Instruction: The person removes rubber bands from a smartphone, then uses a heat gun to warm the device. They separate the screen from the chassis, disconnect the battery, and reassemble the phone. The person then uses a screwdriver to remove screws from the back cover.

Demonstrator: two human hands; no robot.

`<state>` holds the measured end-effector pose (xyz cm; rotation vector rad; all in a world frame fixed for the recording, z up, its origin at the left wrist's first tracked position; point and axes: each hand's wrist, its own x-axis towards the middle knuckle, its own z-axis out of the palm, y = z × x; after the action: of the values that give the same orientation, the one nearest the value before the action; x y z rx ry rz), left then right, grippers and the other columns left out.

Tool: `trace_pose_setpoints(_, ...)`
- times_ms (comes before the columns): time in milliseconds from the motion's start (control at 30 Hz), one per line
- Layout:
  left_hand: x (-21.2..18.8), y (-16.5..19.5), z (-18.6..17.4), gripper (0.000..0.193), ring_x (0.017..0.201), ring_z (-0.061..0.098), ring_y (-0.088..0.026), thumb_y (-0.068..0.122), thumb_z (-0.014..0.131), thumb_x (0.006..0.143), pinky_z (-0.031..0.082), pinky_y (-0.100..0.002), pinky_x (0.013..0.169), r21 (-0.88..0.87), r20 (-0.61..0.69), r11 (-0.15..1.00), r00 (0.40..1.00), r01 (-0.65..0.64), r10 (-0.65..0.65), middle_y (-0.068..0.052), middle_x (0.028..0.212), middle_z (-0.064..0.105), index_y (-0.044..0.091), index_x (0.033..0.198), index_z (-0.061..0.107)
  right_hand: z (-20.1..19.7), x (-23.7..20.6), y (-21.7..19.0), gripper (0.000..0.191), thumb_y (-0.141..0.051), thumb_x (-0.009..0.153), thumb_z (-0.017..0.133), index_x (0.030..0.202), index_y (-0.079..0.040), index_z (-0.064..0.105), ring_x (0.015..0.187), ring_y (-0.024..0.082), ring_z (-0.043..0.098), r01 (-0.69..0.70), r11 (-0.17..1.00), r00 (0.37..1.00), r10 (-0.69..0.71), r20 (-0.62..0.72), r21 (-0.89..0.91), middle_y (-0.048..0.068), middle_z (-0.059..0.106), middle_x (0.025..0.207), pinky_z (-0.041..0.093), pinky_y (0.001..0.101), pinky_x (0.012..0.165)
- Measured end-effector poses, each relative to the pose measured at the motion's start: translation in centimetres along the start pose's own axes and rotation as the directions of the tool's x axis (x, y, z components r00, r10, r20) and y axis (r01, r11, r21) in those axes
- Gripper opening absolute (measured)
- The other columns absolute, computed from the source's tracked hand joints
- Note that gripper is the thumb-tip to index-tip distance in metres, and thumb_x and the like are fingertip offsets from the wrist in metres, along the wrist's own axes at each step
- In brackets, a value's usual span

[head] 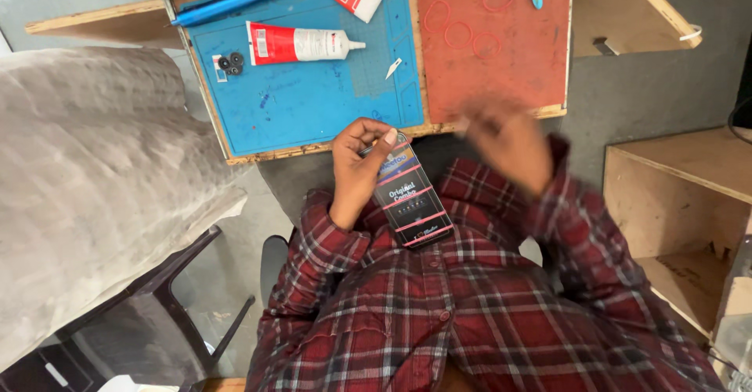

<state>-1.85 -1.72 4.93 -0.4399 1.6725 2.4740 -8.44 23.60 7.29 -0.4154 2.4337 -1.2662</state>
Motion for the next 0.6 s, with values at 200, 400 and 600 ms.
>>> trace_pose_setpoints(200, -0.5, 0.4, 0.1, 0.015, 0.082, 0.058, -0.004, 0.013, 0.067, 0.104, 0.047, -0.021, 0.076, 0.152, -0.006, 0.988, 1.0, -0.029, 0.03, -0.001, 0.09, 0.069, -0.002, 0.099, 0.067, -3.0, 5.6, 2.3, 0.015, -0.009, 0.095, 0.081, 0.107, -0.002, 0.077, 0.094, 0.033, 0.066, 0.178, 0.898, 0.929, -0.289, -0.233, -0.403, 0.015, 0.069, 0.103, 0.053, 0.0406, 0.079)
trace_pose_setpoints(400, -1.1, 2.7, 1.1, 0.013, 0.089, 0.06, -0.007, 0.01, 0.065, 0.103, 0.049, -0.025, 0.083, 0.377, 0.041, 0.919, 0.993, -0.12, 0.113, -0.004, 0.092, 0.068, -0.003, 0.101, 0.062, -0.6, 5.2, 4.2, 0.012, 0.008, 0.095, 0.073, 0.103, 0.001, 0.068, 0.096, 0.026, 0.064, 0.149, 0.964, 0.897, -0.225, -0.382, -0.219, 0.016, 0.063, 0.107, 0.053, 0.0358, 0.081)
trace_pose_setpoints(600, -0.7, 3.6, 2.0, 0.015, 0.082, 0.058, -0.008, 0.011, 0.068, 0.103, 0.048, -0.025, 0.078, 0.37, 0.048, 0.923, 0.995, -0.102, 0.09, -0.004, 0.085, 0.065, -0.001, 0.097, 0.061, 2.8, 2.6, 0.4, 0.011, 0.012, 0.099, 0.059, 0.102, 0.002, 0.065, 0.103, 0.015, 0.066, 0.084, 0.774, 0.987, 0.021, -0.158, 0.628, 0.006, 0.065, 0.111, 0.06, 0.0296, 0.092)
